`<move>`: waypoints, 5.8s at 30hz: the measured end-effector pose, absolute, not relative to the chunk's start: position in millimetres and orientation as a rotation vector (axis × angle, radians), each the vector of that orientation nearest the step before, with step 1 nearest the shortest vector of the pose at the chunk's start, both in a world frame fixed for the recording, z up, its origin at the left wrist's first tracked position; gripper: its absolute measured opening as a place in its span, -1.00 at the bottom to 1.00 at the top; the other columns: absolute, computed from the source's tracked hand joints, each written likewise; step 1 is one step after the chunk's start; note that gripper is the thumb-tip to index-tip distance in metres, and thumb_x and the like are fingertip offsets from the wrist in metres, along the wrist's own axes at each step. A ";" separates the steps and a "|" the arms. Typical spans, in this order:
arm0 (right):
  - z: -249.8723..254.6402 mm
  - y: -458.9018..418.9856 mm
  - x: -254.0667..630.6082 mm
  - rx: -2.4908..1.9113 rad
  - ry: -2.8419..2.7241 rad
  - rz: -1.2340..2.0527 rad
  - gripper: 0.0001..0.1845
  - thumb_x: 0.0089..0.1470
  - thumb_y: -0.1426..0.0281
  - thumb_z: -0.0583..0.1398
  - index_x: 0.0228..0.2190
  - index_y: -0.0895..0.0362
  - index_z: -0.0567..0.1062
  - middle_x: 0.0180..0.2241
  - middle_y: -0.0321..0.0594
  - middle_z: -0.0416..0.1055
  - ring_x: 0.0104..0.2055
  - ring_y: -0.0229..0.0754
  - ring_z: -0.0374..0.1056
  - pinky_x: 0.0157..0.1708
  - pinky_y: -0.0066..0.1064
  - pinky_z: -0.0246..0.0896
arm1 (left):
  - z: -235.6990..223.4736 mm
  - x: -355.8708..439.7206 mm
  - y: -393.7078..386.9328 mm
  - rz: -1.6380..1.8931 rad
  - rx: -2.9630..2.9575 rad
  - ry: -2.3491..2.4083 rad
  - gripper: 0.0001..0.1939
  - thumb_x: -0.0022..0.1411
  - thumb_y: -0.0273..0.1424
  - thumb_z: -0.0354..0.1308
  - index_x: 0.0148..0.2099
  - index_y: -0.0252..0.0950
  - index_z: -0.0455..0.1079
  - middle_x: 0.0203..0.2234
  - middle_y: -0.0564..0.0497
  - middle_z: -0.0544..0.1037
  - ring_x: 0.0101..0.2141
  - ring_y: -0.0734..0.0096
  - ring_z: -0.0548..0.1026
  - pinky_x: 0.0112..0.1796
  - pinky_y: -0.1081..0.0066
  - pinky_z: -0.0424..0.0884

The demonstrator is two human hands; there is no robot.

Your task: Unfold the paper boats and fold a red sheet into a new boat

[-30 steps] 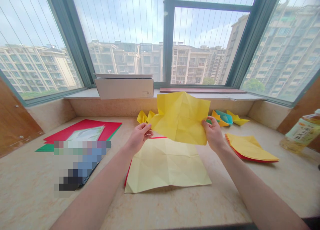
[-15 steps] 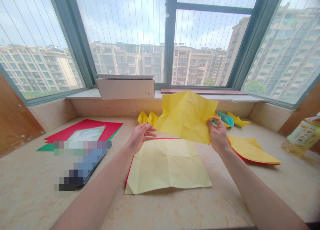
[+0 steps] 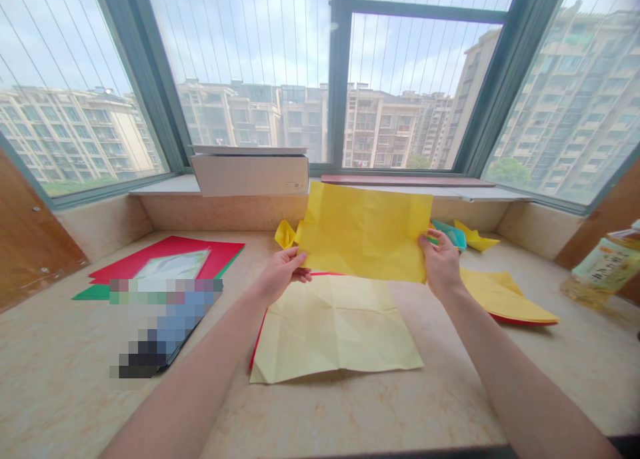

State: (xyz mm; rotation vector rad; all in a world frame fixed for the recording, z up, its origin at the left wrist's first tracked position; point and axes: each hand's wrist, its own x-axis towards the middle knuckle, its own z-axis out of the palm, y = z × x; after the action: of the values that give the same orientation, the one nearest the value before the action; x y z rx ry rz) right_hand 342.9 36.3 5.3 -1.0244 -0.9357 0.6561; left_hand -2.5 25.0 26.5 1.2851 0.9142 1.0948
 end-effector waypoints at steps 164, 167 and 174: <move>-8.2 -29.3 217.7 -1.152 -1.685 0.353 -0.76 0.09 0.28 0.25 -0.17 0.05 0.48 -0.28 -0.23 0.57 -0.31 -0.06 0.45 -0.31 -0.33 0.28 | -7.1 30.5 -14.7 1.416 1.720 1.064 -0.66 0.28 -0.22 0.16 0.06 -0.16 0.28 -0.12 -0.05 0.59 -0.17 0.25 0.57 -0.42 0.43 0.50; -8.2 -32.3 216.1 -1.126 -1.660 0.350 -0.71 0.10 0.29 0.23 -0.12 0.06 0.45 -0.24 -0.20 0.57 -0.26 -0.04 0.47 -0.29 -0.33 0.32 | -8.4 30.3 -13.6 1.487 1.714 1.126 -0.69 0.26 -0.21 0.18 0.01 -0.19 0.34 -0.21 -0.03 0.60 -0.19 0.27 0.56 -0.34 0.40 0.48; -11.0 -29.7 219.3 -1.047 -1.611 0.426 -0.61 0.19 0.26 0.16 0.03 0.08 0.34 -0.14 -0.13 0.54 -0.17 -0.03 0.48 -0.24 -0.32 0.38 | -6.6 29.6 -24.4 1.588 1.919 0.884 -0.84 0.23 -0.33 0.23 -0.14 -0.21 0.41 0.00 -0.10 0.49 0.03 0.19 0.44 0.04 0.23 0.34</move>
State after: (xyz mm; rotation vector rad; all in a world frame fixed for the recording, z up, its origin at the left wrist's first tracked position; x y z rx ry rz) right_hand 219.3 -29.7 -11.0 -1.0471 -1.6114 0.4261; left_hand 29.6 -24.4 -6.6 1.9191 0.8837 1.5882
